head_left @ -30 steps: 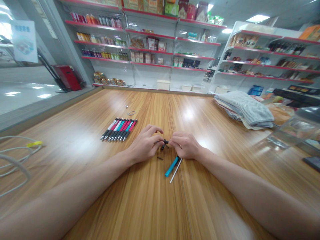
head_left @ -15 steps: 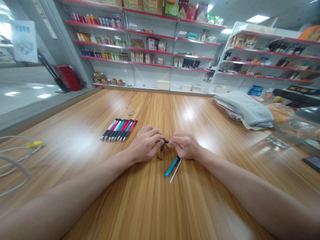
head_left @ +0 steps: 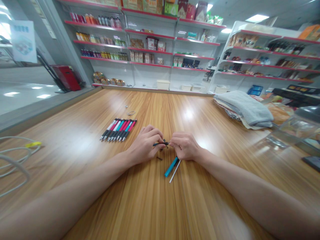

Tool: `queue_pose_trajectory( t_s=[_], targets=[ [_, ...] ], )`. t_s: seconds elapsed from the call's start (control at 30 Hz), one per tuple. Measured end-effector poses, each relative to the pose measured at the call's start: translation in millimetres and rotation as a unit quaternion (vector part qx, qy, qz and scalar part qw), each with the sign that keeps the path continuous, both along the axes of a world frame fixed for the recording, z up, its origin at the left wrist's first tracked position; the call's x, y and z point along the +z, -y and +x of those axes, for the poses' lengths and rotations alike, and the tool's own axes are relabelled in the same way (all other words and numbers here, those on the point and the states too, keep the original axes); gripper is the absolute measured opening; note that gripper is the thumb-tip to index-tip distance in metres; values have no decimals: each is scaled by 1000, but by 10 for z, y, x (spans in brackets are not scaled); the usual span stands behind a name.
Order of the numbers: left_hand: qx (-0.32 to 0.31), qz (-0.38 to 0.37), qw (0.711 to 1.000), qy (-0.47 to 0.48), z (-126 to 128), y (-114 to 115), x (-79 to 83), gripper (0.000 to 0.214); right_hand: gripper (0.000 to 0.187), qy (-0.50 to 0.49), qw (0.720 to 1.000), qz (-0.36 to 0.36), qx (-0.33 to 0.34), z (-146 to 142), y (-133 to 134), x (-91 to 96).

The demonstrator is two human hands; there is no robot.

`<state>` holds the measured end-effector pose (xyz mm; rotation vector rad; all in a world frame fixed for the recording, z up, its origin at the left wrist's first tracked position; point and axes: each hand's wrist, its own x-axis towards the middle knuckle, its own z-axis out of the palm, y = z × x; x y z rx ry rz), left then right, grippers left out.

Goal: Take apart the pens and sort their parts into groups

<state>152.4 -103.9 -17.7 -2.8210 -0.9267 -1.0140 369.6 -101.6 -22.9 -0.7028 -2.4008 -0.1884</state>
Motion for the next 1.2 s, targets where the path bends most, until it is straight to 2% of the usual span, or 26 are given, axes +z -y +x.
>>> queue_pose_trajectory(
  t_s=[0.27, 0.53, 0.93, 1.2],
  targets=[
    [0, 8, 1000, 7, 15, 15, 20, 15, 25, -13, 1000, -8, 4, -24, 20, 24],
    [1, 9, 999, -34, 2, -6, 21, 17, 23, -11, 1000, 14, -6, -15, 16, 33],
    [2, -21, 999, 26, 38, 28, 6, 14, 24, -31, 999, 3, 18, -48, 33, 28],
    [-3, -15, 998, 60, 29, 24, 6, 11, 23, -70, 997, -21, 5, -60, 24, -5]
  ],
)
